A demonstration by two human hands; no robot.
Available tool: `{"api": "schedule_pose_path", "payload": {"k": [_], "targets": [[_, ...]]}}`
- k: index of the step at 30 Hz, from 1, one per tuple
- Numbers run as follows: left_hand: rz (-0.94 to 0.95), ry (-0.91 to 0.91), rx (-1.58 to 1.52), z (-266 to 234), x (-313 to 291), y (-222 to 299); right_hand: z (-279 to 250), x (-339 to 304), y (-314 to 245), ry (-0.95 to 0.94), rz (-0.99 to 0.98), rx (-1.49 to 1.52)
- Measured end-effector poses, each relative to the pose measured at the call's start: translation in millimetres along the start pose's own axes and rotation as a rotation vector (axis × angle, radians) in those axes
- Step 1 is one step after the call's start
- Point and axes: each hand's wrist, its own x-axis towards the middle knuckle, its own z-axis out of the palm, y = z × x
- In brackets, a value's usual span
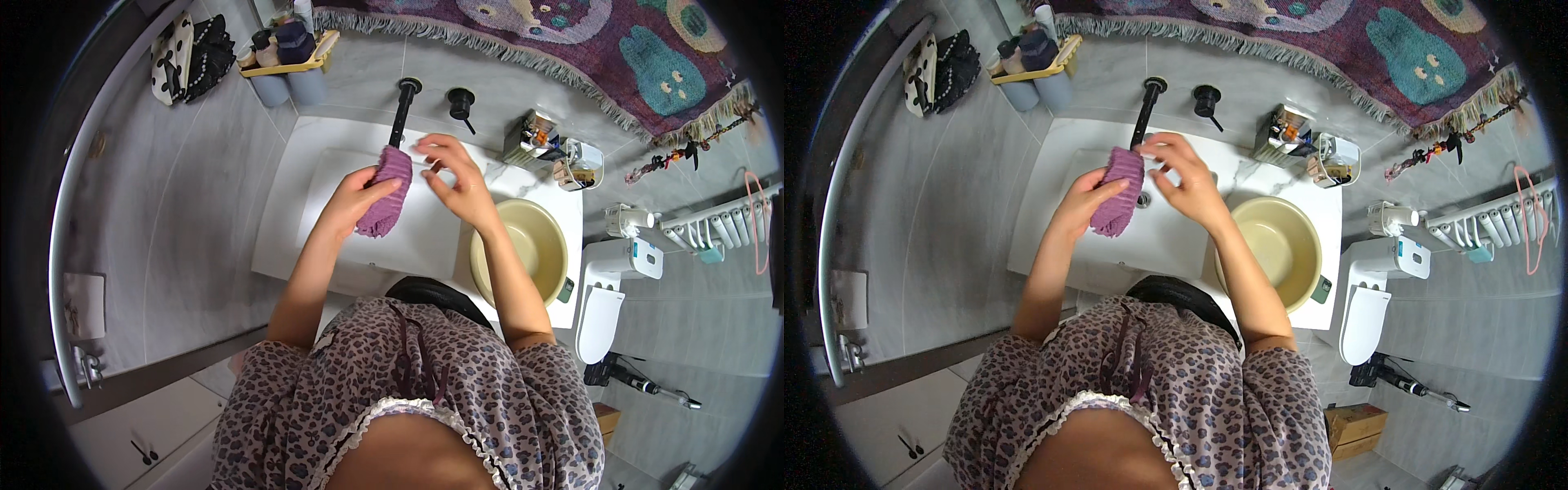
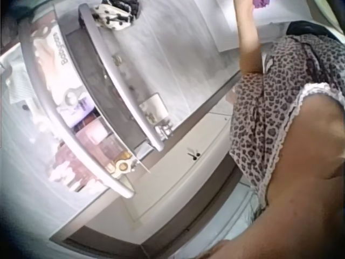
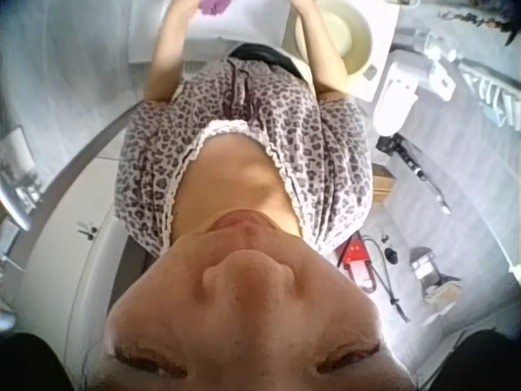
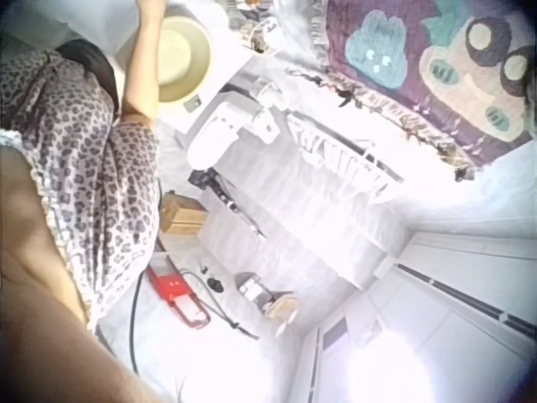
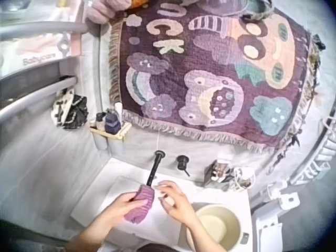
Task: The person sits on the floor and organizes items inside a bathroom cabinet, wiping boxes and arranging them. They then move to the sink, fill a basin with water, and wash a purple cloth.
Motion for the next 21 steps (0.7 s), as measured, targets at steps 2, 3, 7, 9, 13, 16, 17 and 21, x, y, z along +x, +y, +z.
{"api": "schedule_pose_path", "payload": {"k": [2, 3, 7, 9, 13, 16, 17, 21], "targets": [[-0.054, -0.131, 0.079, 1.0, 1.3, 8.1, -1.4, 12.5, -18.4, -0.253, -0.105, -0.011], [-0.024, -0.177, 0.077, 3.0, -0.1, 12.2, -1.0, 16.6, -21.5, -0.379, -0.159, -0.015], [0.020, -0.383, -0.038, 1.3, -4.8, 22.6, -10.7, 28.7, -31.1, -0.575, -0.043, -0.045], [-0.016, -0.465, -0.287, 0.8, -6.8, 24.8, -17.4, 30.6, -33.9, -0.555, -0.052, -0.023], [-0.066, -0.397, -0.347, 2.0, -10.3, 25.3, -28.3, 38.8, -40.0, -0.562, -0.080, 0.031], [0.012, -0.383, -0.169, -5.0, -5.7, 24.1, -34.2, 44.7, -47.7, -0.530, -0.204, 0.033], [0.038, -0.366, -0.114, -5.4, -5.4, 25.5, -37.0, 46.2, -47.9, -0.529, -0.240, 0.040], [-0.068, -0.313, -0.134, -14.1, 0.1, 40.4, -52.2, 51.6, -57.1, -0.565, -0.253, 0.155]]}}
